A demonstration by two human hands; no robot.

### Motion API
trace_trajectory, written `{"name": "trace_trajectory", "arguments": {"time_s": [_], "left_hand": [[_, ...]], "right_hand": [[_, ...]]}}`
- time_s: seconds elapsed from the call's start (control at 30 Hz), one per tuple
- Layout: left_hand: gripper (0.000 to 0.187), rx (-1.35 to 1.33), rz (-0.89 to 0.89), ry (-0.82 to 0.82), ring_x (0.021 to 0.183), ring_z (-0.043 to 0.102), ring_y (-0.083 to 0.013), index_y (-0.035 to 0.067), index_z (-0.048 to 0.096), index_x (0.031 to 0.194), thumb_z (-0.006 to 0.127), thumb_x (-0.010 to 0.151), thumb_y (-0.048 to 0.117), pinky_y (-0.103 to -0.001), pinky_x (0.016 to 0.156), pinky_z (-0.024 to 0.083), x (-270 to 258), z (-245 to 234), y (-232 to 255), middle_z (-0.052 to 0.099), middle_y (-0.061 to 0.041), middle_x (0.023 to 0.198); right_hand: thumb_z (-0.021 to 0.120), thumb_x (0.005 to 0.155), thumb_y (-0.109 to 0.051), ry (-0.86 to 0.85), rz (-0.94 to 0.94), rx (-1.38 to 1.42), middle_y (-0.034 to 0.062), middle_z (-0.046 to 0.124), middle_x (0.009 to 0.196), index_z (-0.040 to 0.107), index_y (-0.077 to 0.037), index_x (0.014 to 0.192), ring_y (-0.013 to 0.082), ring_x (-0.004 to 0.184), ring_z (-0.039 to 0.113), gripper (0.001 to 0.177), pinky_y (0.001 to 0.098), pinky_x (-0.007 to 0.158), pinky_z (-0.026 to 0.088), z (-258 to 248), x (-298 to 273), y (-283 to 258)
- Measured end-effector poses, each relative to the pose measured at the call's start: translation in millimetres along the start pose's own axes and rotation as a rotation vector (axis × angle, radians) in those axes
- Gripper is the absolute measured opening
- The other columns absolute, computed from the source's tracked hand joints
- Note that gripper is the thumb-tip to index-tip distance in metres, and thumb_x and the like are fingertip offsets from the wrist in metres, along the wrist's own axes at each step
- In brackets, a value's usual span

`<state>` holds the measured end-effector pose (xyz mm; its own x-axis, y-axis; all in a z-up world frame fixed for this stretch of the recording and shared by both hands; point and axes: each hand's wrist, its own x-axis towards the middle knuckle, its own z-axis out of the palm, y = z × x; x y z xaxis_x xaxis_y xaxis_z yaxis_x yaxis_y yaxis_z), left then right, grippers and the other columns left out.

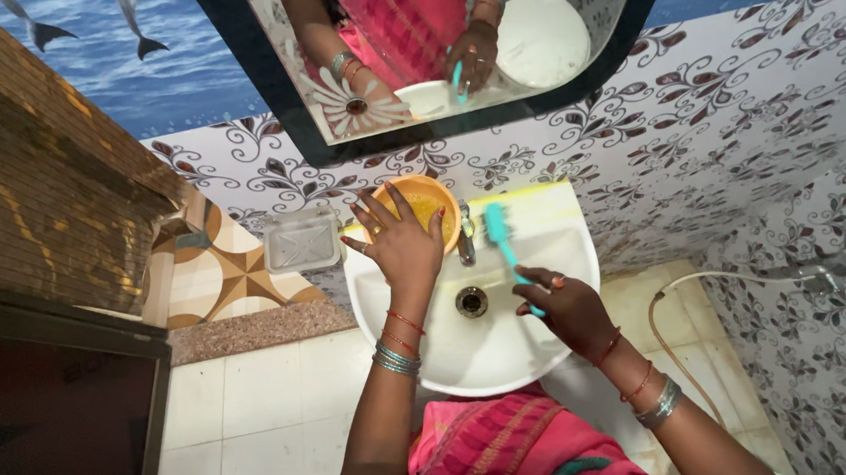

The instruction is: The person scrubs a white bathroom sink using a blue brush and a yellow bowl containing a cleaning solution. They repeatedly dip the brush into the bowl and scrub the sink basin and faucet area.

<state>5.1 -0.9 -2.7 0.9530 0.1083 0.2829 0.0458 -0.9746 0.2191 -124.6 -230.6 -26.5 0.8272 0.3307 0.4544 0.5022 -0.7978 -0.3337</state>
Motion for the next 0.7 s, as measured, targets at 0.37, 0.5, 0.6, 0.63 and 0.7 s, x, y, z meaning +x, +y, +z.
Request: {"name": "trace_trajectory", "arguments": {"time_s": [0.37, 0.5, 0.6, 0.63, 0.7], "left_hand": [[0.087, 0.005, 0.005, -0.002, 0.149, 0.02, -0.0511, 0.004, 0.033, 0.158, 0.051, 0.095, 0.062, -0.081, 0.106, 0.021, 0, 2, 1, 0.019, -0.034, 0.161], [0.087, 0.009, 0.005, 0.003, 0.149, 0.021, -0.0513, 0.004, 0.034, 0.157, 0.053, 0.094, 0.062, -0.08, 0.106, 0.022, -1, 1, -1, 0.02, -0.034, 0.161], [0.087, 0.03, 0.005, -0.012, 0.149, 0.022, -0.0508, 0.005, 0.034, 0.157, 0.053, 0.095, 0.061, -0.08, 0.106, 0.023, -1, 1, -1, 0.02, -0.034, 0.161], [0.087, 0.029, 0.004, 0.009, 0.149, 0.022, -0.0509, 0.005, 0.033, 0.158, 0.053, 0.095, 0.062, -0.08, 0.106, 0.023, 3, 1, 0, 0.021, -0.034, 0.161], [0.087, 0.034, 0.003, 0.022, 0.149, 0.022, -0.051, 0.006, 0.033, 0.158, 0.053, 0.095, 0.063, -0.08, 0.106, 0.024, 0, 4, -1, 0.022, -0.033, 0.161]], "right_hand": [[0.072, 0.082, -0.014, -0.013, 0.085, -0.083, 0.0039, 0.07, 0.131, 0.074, -0.016, 0.114, 0.0262, 0.08, 0.072, 0.032, 0.0376, 0.066, 0.058, 0, -15, -1], [0.07, 0.084, -0.009, 0.057, 0.261, -0.235, 0.0111, 0.066, 0.141, 0.072, -0.013, 0.116, 0.0269, 0.081, 0.072, 0.033, 0.0376, 0.069, 0.058, 1, -11, 3], [0.069, 0.082, -0.006, 0.067, 0.264, -0.185, 0.0097, 0.066, 0.138, 0.073, -0.018, 0.119, 0.0255, 0.095, 0.073, 0.04, 0.0369, 0.076, 0.059, 7, -16, 2], [0.069, 0.081, -0.009, 0.068, 0.13, -0.136, 0.0091, 0.066, 0.137, 0.073, -0.018, 0.118, 0.0273, 0.1, 0.072, 0.038, 0.037, 0.079, 0.059, 9, -16, 3], [0.071, 0.08, -0.015, 0.052, -0.117, -0.027, 0.0079, 0.065, 0.134, 0.072, -0.017, 0.117, 0.0308, 0.109, 0.071, 0.037, 0.037, 0.084, 0.059, 15, -28, -2]]}}
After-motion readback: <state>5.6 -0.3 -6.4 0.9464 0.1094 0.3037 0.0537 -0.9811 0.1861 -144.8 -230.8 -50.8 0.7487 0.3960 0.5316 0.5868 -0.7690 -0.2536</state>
